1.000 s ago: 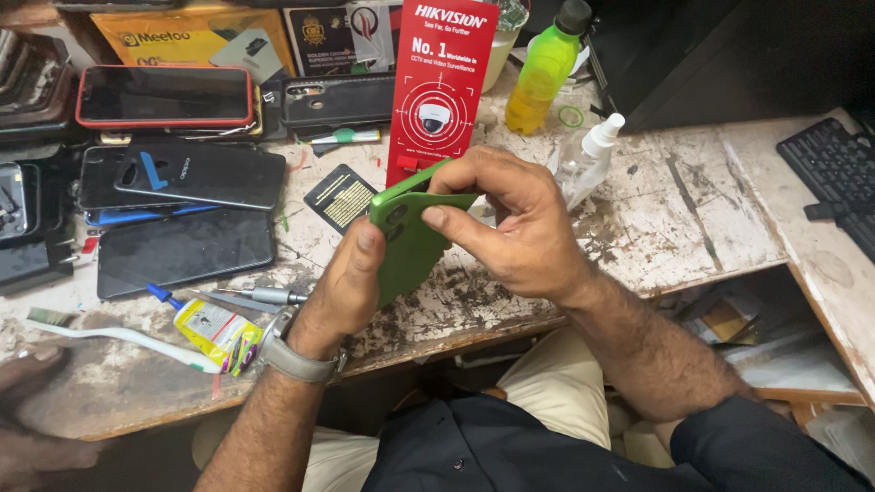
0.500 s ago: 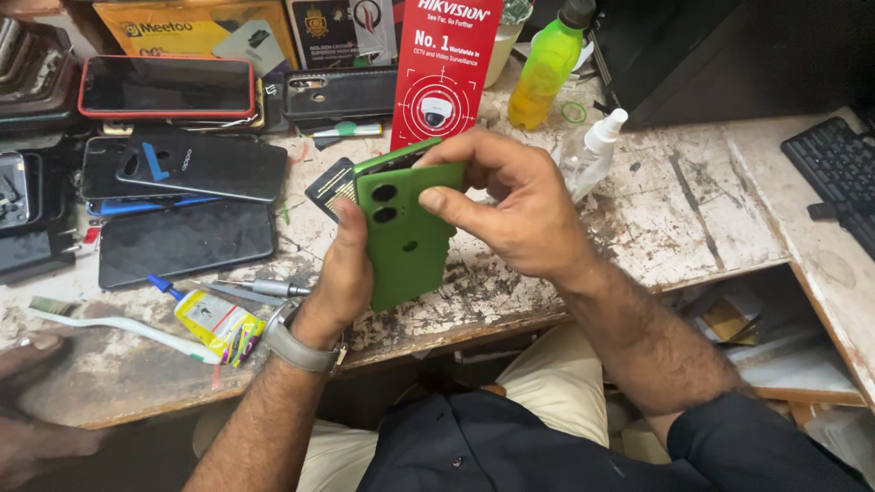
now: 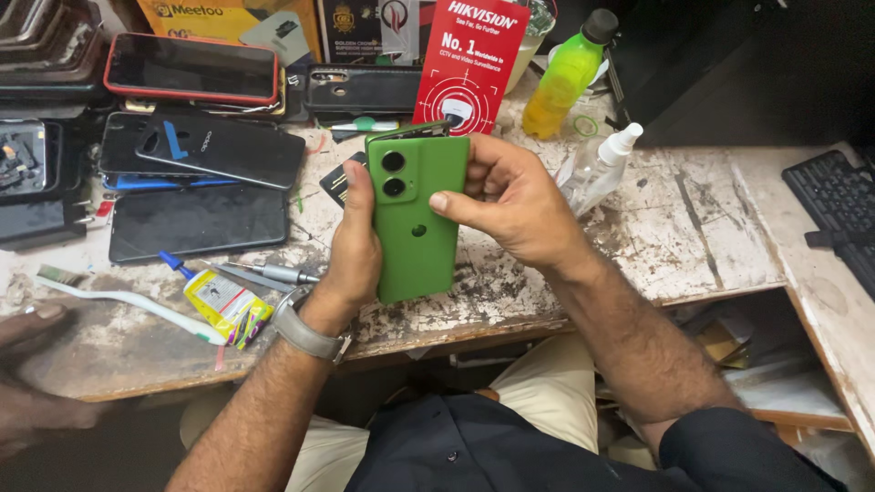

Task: The person removes the back cover of a green smartphone, then uses a screwdriver to unscrew and detach internal components. They lift the motherboard assembly and peel back a protective film from the battery area.

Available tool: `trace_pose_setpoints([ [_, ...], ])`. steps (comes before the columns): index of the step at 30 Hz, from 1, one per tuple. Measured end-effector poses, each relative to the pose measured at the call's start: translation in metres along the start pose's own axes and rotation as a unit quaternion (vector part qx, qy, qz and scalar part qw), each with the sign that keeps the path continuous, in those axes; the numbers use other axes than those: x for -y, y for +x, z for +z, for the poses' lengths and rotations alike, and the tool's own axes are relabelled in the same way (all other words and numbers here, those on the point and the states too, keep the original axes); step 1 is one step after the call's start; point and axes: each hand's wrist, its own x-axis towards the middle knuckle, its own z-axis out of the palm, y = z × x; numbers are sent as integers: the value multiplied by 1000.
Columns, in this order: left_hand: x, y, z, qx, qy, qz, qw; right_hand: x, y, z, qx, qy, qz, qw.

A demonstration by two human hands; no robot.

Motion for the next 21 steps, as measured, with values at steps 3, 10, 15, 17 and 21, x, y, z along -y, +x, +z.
trace_pose_setpoints([
  [3,4,1,-3,-55,24,-18,998,5,-5,8,-17,1,-6,1000],
  [10,3,3,-4,-86,33,41,995,27,-27,36,-75,-154,-46,984],
  [15,-7,5,6,-73,-122,40,989,38,-42,68,-71,-367,-259,891],
  [17,-12,4,7,-90,-121,32,988,43,-49,76,-40,-363,-299,882],
  [21,-16,3,9,-109,-154,47,981,52,-64,74,12,-377,-332,865],
])
